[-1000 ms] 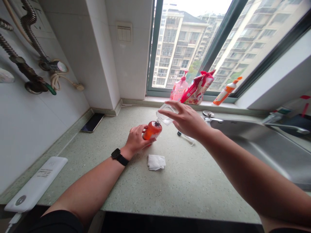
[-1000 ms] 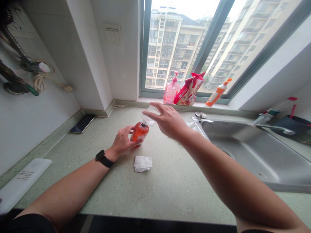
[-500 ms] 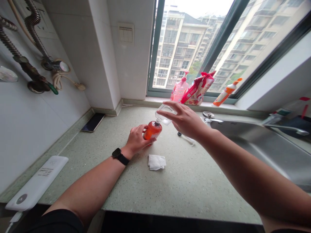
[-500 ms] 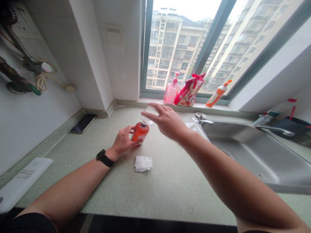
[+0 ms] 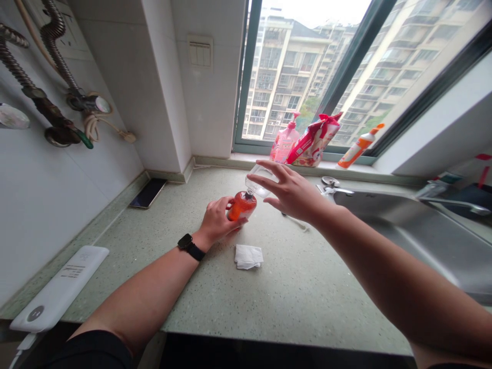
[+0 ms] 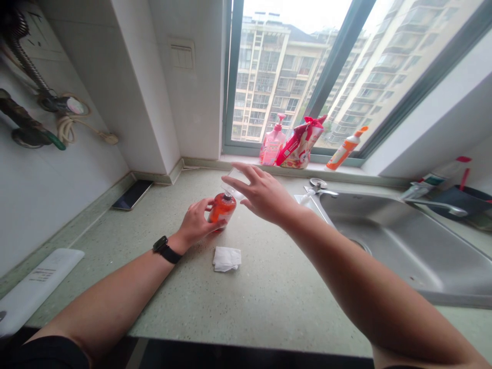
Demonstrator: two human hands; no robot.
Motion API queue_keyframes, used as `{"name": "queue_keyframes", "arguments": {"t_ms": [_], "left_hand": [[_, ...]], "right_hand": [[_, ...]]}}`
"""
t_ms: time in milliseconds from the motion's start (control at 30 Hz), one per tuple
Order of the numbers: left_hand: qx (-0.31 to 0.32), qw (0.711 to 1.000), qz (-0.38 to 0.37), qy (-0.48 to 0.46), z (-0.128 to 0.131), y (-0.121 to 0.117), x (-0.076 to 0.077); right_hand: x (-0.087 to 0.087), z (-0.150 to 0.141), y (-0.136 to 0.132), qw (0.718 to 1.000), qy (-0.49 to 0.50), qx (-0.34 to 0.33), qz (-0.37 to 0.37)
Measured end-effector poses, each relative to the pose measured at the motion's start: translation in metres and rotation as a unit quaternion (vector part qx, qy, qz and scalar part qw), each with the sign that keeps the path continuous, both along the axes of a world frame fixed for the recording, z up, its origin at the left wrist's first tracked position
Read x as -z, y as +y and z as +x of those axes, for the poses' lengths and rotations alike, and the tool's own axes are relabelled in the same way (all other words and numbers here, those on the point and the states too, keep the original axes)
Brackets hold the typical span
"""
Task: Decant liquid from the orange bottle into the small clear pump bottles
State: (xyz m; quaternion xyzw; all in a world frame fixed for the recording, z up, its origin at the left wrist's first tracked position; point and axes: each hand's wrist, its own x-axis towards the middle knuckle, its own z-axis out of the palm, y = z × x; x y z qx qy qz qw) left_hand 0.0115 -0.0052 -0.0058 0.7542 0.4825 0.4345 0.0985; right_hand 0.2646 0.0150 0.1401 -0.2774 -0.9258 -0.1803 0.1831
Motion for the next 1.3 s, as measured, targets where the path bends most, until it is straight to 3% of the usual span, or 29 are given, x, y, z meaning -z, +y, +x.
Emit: {"name": "queue_keyframes", "arguments": {"t_ms": [400, 1300], "left_hand": [[-0.007, 1.000, -0.008, -0.006, 0.001, 0.000, 0.000], [-0.011, 0.998, -0.029, -0.052, 0.002, -0.003, -0.002]], "right_hand": [[0.003, -0.010, -0.002, 0.999, 0.043, -0.014, -0.002], [0.005, -0.025, -0.007, 0.998, 0.042, -0.041, 0.024]]}}
